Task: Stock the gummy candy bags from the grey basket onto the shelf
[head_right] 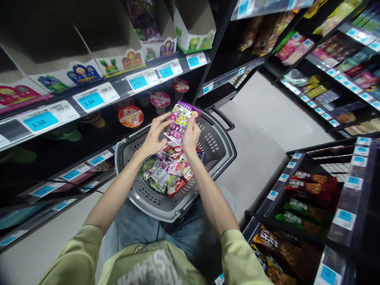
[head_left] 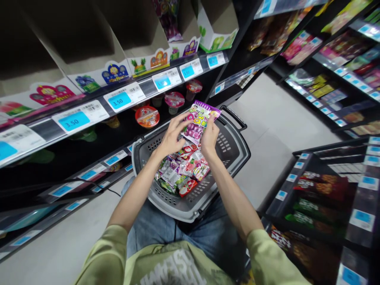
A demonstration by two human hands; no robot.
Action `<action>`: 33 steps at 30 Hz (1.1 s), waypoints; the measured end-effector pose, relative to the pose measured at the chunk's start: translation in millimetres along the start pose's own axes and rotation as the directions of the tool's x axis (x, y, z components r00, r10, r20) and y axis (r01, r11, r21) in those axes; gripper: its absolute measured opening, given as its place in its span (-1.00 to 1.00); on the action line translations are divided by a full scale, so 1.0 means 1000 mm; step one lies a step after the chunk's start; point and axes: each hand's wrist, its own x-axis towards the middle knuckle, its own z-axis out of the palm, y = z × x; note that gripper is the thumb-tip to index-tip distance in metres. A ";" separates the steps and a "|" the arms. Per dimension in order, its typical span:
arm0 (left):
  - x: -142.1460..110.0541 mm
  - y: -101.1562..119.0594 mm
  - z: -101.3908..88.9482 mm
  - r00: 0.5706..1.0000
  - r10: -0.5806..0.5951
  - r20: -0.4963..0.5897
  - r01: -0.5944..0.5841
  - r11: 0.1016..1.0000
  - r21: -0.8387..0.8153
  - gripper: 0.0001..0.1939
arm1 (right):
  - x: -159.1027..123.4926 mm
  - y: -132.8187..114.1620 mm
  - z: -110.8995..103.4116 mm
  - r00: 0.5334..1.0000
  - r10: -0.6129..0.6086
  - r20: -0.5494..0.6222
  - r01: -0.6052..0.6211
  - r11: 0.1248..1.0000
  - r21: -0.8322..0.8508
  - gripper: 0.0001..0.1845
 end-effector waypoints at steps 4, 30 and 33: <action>-0.004 -0.002 0.008 0.988 0.059 0.146 -0.063 0.998 0.020 -0.30 | 0.002 0.001 0.003 0.996 0.074 0.054 -0.083 0.976 0.201 -0.30; 0.001 -0.014 0.021 0.814 -0.552 -0.182 0.420 0.776 -0.471 -0.49 | -0.001 0.001 0.006 0.990 0.056 0.129 -0.088 0.963 0.254 -0.58; -0.002 -0.010 0.017 0.908 -0.378 -0.178 0.323 0.906 -0.274 -0.42 | 0.001 0.003 0.006 0.999 0.046 0.004 -0.045 0.972 0.231 -0.56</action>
